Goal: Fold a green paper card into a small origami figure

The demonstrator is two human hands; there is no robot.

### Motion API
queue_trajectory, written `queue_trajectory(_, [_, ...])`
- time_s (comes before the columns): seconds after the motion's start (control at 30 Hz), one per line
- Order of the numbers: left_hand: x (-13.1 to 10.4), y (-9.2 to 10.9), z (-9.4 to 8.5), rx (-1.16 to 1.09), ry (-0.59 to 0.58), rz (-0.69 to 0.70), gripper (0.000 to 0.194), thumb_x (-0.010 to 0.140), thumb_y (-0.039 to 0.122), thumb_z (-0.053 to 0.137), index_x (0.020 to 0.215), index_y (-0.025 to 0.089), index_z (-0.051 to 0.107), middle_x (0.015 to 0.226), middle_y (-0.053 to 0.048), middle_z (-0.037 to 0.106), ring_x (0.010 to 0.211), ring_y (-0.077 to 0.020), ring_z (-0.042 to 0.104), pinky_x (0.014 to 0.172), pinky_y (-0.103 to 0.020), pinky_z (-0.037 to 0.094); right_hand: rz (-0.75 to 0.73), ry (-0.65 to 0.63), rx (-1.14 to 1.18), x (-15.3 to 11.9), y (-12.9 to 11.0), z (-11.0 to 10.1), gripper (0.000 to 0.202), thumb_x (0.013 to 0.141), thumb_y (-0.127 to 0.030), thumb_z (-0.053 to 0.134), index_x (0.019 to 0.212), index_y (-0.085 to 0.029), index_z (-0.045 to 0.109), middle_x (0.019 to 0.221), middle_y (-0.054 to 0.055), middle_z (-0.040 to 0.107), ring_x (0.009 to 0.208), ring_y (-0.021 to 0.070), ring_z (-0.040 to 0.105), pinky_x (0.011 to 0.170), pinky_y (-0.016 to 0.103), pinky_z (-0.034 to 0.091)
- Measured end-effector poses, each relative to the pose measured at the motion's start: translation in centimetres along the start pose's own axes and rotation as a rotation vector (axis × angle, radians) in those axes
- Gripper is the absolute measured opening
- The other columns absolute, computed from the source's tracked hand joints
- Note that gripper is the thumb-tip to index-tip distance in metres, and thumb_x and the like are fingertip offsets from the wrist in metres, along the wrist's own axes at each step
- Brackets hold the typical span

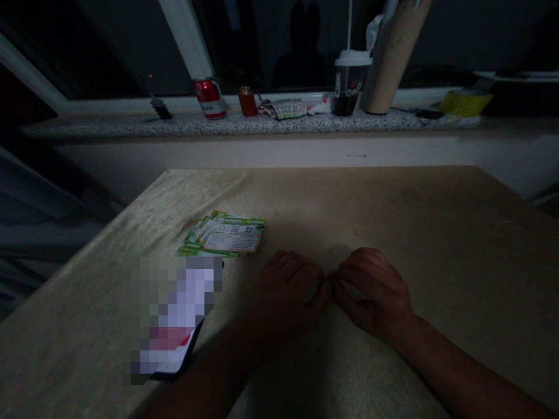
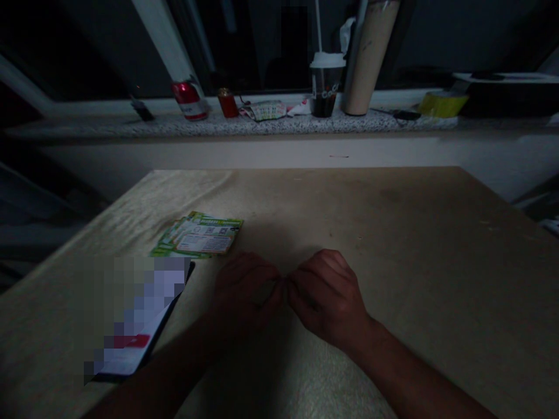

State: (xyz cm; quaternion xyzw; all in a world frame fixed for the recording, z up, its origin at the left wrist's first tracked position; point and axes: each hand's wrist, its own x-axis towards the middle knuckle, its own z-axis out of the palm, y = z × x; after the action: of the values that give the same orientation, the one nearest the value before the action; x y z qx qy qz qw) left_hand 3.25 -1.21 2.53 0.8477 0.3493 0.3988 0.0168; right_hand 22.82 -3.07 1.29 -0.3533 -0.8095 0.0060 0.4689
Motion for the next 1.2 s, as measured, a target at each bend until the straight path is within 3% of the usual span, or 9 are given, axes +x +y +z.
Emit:
queue_trajectory(0.17, [0.1,-0.2,0.1,0.061,0.022,-0.035,0.021,0.088,0.022,0.061,0.067,0.020,0.065,0.063,-0.002,0.069,0.063,-0.0167,0.063,0.066,-0.034,0.046,-0.058,-0.008,-0.047,0.3,-0.2,-0.2,0.021,0.082,-0.008,0.075,0.096,-0.021,0.068,0.077,0.003,0.070,0.070,0.0198,0.065,0.073,0.041,0.054])
queue_trajectory(0.33, [-0.1,-0.9,-0.3,0.104,0.080,-0.109,0.014,0.086,0.019,0.062,0.075,0.019,0.070,0.070,-0.002,0.073,0.067,-0.0178,0.066,0.067,-0.033,0.049,-0.055,0.000,-0.067,0.3,-0.2,-0.4,0.021,0.082,-0.009,0.075,0.096,-0.023,0.068,0.080,0.003,0.073,0.071,0.0196,0.066,0.074,0.042,0.054])
queue_trajectory(0.47, [-0.1,-1.0,-0.4,0.093,0.076,-0.070,0.013,0.089,0.018,0.060,0.086,0.018,0.073,0.072,-0.003,0.074,0.065,-0.0170,0.067,0.066,-0.032,0.050,-0.010,0.022,-0.088,0.5,-0.1,-0.4,0.018,0.083,-0.010,0.073,0.093,-0.024,0.069,0.078,0.003,0.073,0.068,0.0198,0.066,0.070,0.040,0.053])
queue_trajectory(0.63, [-0.4,-0.9,-0.3,0.048,-0.006,0.053,0.015,0.092,0.015,0.059,0.095,0.016,0.073,0.069,-0.003,0.073,0.061,-0.0150,0.066,0.064,-0.029,0.050,0.210,0.089,-0.073,0.5,0.3,-0.6,0.010,0.086,-0.013,0.069,0.088,-0.023,0.070,0.077,0.003,0.074,0.069,0.0207,0.068,0.069,0.039,0.052])
queue_trajectory(0.8, [-0.7,-1.3,-0.2,0.007,-0.027,-0.008,0.018,0.094,0.019,0.056,0.098,0.015,0.074,0.071,-0.004,0.075,0.063,-0.0166,0.068,0.063,-0.029,0.051,0.515,0.106,0.031,0.0,1.3,-1.1,0.009,0.090,-0.021,0.067,0.087,-0.023,0.075,0.084,0.004,0.076,0.077,0.0206,0.071,0.072,0.036,0.055])
queue_trajectory(0.93, [-0.7,-1.0,-0.3,-0.125,-0.086,-0.191,0.022,0.093,0.021,0.056,0.097,0.017,0.077,0.078,-0.005,0.079,0.065,-0.0171,0.071,0.064,-0.030,0.053,0.652,0.141,0.156,-0.3,1.7,-1.1,0.008,0.089,-0.026,0.069,0.088,-0.023,0.076,0.085,0.003,0.076,0.077,0.0199,0.071,0.072,0.035,0.056])
queue_trajectory(1.0, [-0.6,-0.7,-0.3,-0.258,-0.119,-0.369,0.022,0.093,0.021,0.057,0.096,0.019,0.078,0.079,-0.003,0.079,0.065,-0.0160,0.071,0.062,-0.028,0.053,0.736,0.150,0.239,-0.5,1.8,-0.9,0.009,0.088,-0.030,0.072,0.092,-0.023,0.077,0.086,0.003,0.076,0.079,0.0207,0.071,0.074,0.036,0.057])
queue_trajectory(1.1, [-0.5,-0.4,-0.2,-0.484,-0.075,-0.654,0.021,0.091,0.024,0.059,0.095,0.019,0.078,0.074,-0.002,0.078,0.060,-0.0148,0.070,0.056,-0.025,0.053,0.877,0.127,0.460,-1.0,1.8,-0.4,0.017,0.086,-0.035,0.076,0.097,-0.023,0.077,0.087,0.004,0.079,0.079,0.0210,0.073,0.073,0.035,0.058])
queue_trajectory(1.2, [-0.6,-1.0,0.0,-0.736,-0.074,-0.739,0.018,0.085,0.024,0.060,0.088,0.017,0.077,0.074,-0.003,0.078,0.062,-0.0164,0.071,0.057,-0.027,0.056,0.978,0.113,0.733,-1.3,1.9,0.0,0.017,0.085,-0.036,0.078,0.096,-0.023,0.077,0.083,0.004,0.080,0.074,0.0191,0.075,0.069,0.031,0.058])
